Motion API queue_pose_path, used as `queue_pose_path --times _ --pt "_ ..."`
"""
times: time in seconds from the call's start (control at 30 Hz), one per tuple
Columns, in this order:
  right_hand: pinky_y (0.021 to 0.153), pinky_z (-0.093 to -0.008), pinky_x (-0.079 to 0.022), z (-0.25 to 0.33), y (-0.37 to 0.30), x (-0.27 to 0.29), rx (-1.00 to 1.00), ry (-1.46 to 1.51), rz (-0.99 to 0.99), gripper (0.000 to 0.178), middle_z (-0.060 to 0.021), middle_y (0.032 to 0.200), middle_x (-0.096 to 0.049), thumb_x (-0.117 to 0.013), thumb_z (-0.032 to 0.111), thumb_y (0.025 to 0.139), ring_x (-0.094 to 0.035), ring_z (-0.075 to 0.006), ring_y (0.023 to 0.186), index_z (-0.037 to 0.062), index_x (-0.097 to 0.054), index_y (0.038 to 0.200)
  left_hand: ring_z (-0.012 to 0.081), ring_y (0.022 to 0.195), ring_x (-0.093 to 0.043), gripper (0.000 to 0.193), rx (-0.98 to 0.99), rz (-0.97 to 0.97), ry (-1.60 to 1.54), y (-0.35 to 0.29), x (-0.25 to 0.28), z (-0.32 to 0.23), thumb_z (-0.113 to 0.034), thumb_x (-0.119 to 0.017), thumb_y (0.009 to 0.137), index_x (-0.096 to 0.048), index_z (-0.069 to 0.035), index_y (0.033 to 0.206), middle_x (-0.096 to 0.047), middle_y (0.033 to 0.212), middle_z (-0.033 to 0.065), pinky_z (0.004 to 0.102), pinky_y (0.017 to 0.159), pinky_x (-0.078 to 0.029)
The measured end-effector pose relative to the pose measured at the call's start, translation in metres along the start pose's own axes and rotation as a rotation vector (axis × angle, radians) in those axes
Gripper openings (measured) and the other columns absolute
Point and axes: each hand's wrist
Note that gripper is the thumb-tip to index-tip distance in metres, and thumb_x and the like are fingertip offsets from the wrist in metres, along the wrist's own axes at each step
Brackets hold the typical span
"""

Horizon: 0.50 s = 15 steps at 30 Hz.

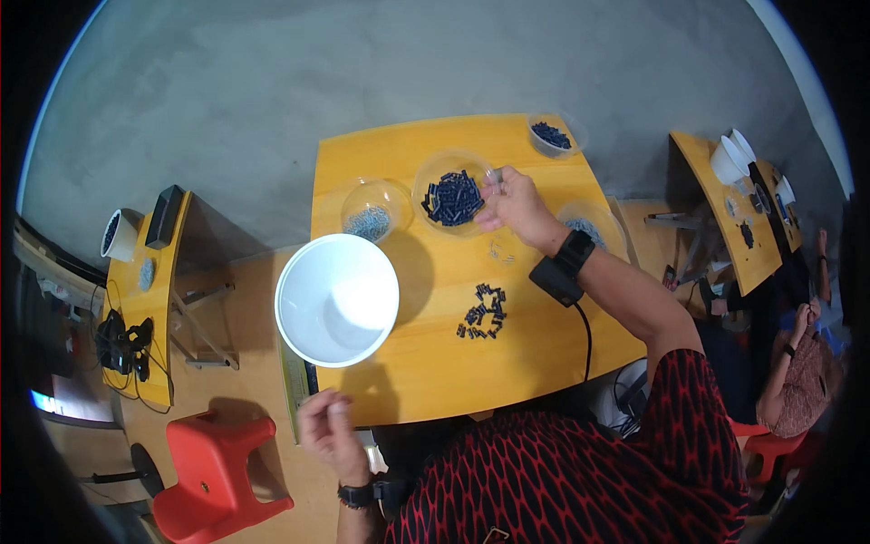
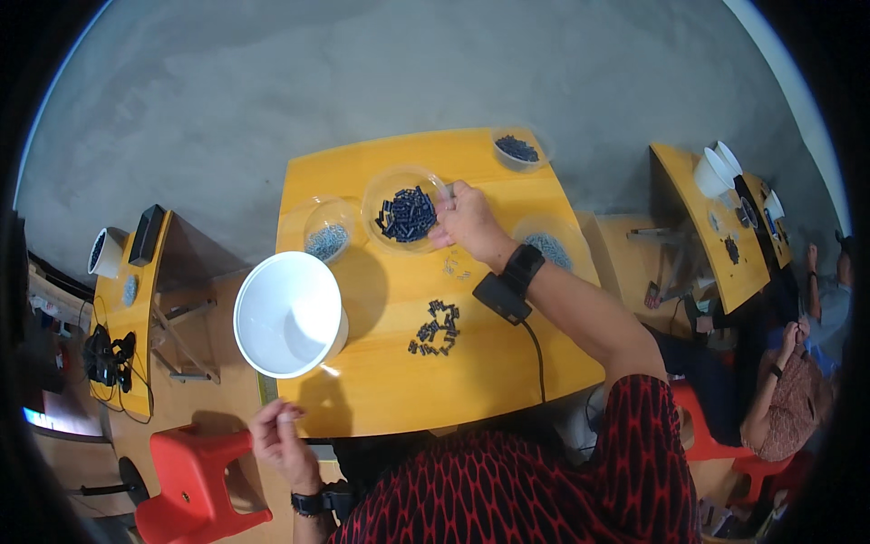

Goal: Assembling small black components with blue plastic pieces at a work table.

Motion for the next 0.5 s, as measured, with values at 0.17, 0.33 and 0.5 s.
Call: queue_pose_path --times 0.17,0.33,0.5 --pt "0.063 -0.0301 -0.06 -0.015 -0.025 -0.005 0.01 -0.094 0.022 0.034 -0.0181 0.116 -0.056 -0.053 -0.005 0.091 -0.071 -0.0231 0.078 -0.0062 -0.047 0.125 0.0229 0.119 -0.056 0.046 0.078 0.598 0.037 -0.005 -0.057 0.0 -0.011 -0.066 0.092 -0.052 0.004 0.134 -0.055 0.13 0.0145 0.035 0.102 -0.045" --pt "0.06 -0.029 -0.057 -0.036 -0.036 -0.015 0.029 -0.092 -0.053 0.033 -0.0179 0.117 -0.058 -0.056 -0.011 0.086 -0.069 -0.0189 0.076 -0.0058 -0.048 0.118 0.0297 0.137 -0.041 0.067 -0.065 0.674 0.179 0.004 -0.097 0.007 -0.019 -0.066 0.091 -0.037 0.004 0.146 -0.043 0.146 0.0199 0.0402 0.115 -0.03" --pt "0.063 -0.0292 -0.055 -0.054 -0.044 -0.031 0.164 -0.045 -0.108 0.032 -0.0165 0.114 -0.061 -0.058 -0.013 0.084 -0.066 -0.0164 0.074 -0.0049 -0.048 0.113 0.0338 0.148 -0.024 0.083 -0.063 0.605 0.154 0.006 -0.127 0.013 -0.022 -0.066 0.091 -0.02 0.005 0.153 -0.026 0.158 0.0241 0.0416 0.121 -0.019"
Point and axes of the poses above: each hand's wrist, its own y-axis towards the middle knuckle, its own x-axis out of the back of the hand, z = x × y
